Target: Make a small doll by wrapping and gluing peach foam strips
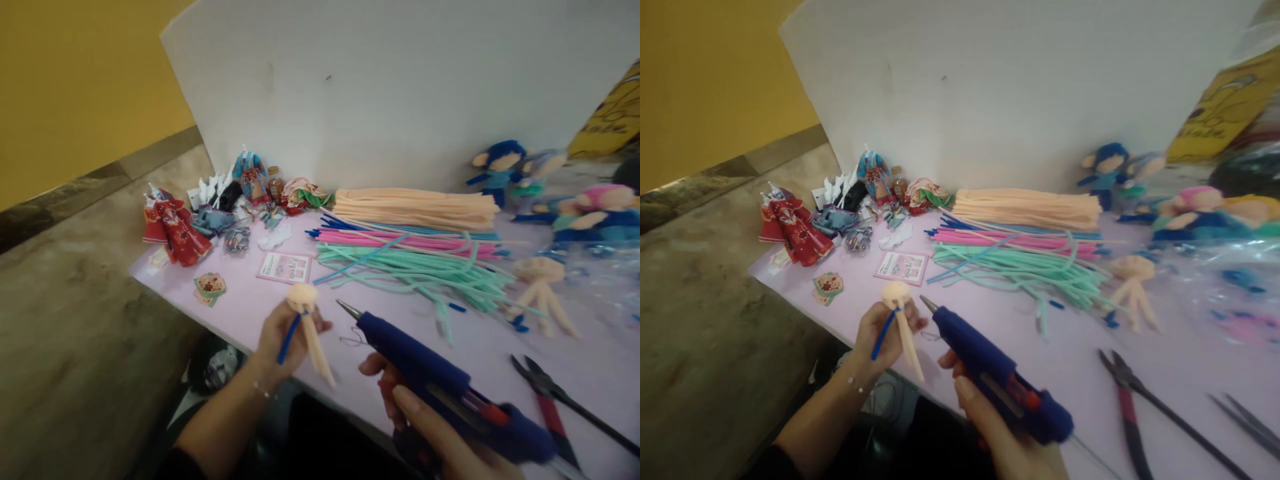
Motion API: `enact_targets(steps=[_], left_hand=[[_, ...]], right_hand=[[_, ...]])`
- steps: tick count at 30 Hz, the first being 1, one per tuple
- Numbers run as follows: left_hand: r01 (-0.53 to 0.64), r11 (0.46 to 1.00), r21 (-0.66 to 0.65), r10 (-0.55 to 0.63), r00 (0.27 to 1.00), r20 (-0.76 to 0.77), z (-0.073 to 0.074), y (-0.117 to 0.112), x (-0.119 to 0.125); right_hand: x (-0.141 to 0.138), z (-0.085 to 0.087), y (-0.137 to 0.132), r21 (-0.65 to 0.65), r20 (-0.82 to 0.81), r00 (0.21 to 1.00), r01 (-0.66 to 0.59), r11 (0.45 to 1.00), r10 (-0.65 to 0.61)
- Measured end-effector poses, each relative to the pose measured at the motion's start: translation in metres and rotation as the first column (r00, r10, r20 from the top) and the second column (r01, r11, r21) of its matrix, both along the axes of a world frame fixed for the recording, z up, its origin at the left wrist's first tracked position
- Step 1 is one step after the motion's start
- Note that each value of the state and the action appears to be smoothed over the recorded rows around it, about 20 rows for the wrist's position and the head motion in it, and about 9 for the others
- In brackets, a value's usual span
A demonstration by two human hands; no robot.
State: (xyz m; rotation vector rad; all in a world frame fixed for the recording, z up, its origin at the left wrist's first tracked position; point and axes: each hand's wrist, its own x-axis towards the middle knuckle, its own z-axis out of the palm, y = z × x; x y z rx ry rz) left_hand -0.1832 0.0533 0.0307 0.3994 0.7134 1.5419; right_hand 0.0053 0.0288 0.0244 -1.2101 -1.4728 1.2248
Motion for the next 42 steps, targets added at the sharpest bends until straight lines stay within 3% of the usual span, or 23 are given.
enact_targets(steps=[2, 4, 7, 10, 13, 20, 28, 36, 42], left_hand=[[-0.303, 0.953, -0.022, 0.303, 0.953, 0.009, 0.008, 0.001, -0.013], [-0.561, 0.828, 0.011, 0.561, 0.828, 0.023, 0.016, 0.000, -0.027], [-0.687, 0.713, 0.142, 0.691, 0.722, 0.026, 0.025, -0.006, -0.044], [-0.688, 0.687, 0.232, 0.701, 0.713, 0.037, 0.029, -0.013, -0.049], [-0.675, 0.695, 0.247, 0.688, 0.725, 0.046, 0.031, -0.017, -0.048], [-0.628, 0.742, 0.236, 0.634, 0.771, 0.058, 0.031, -0.018, -0.046], [-0.622, 0.750, 0.226, 0.628, 0.776, 0.054, 0.025, -0.015, -0.048], [-0.647, 0.744, 0.169, 0.650, 0.759, 0.045, 0.019, -0.013, -0.050], [-0.636, 0.748, 0.190, 0.641, 0.767, 0.040, 0.018, -0.012, -0.050]], right_hand=[[-0.014, 0.008, 0.014, -0.039, -0.108, 0.994, -0.002, 0.999, -0.003], [-0.033, 0.012, 0.034, -0.110, -0.139, 0.987, -0.101, 0.989, 0.085], [-0.065, 0.012, 0.070, -0.162, -0.058, 0.985, -0.171, 0.972, 0.164], [-0.099, 0.008, 0.101, -0.208, 0.098, 0.967, -0.213, 0.955, 0.237], [-0.129, 0.008, 0.123, -0.180, 0.255, 0.932, -0.216, 0.960, 0.257], [-0.168, 0.008, 0.147, -0.110, 0.524, 0.825, -0.183, 0.977, 0.214], [-0.163, -0.013, 0.139, -0.094, 0.619, 0.749, -0.228, 0.969, 0.236], [-0.150, -0.007, 0.128, -0.033, 0.651, 0.723, -0.278, 0.960, 0.232], [-0.114, -0.005, 0.138, -0.028, 0.697, 0.673, -0.319, 0.947, 0.247]])
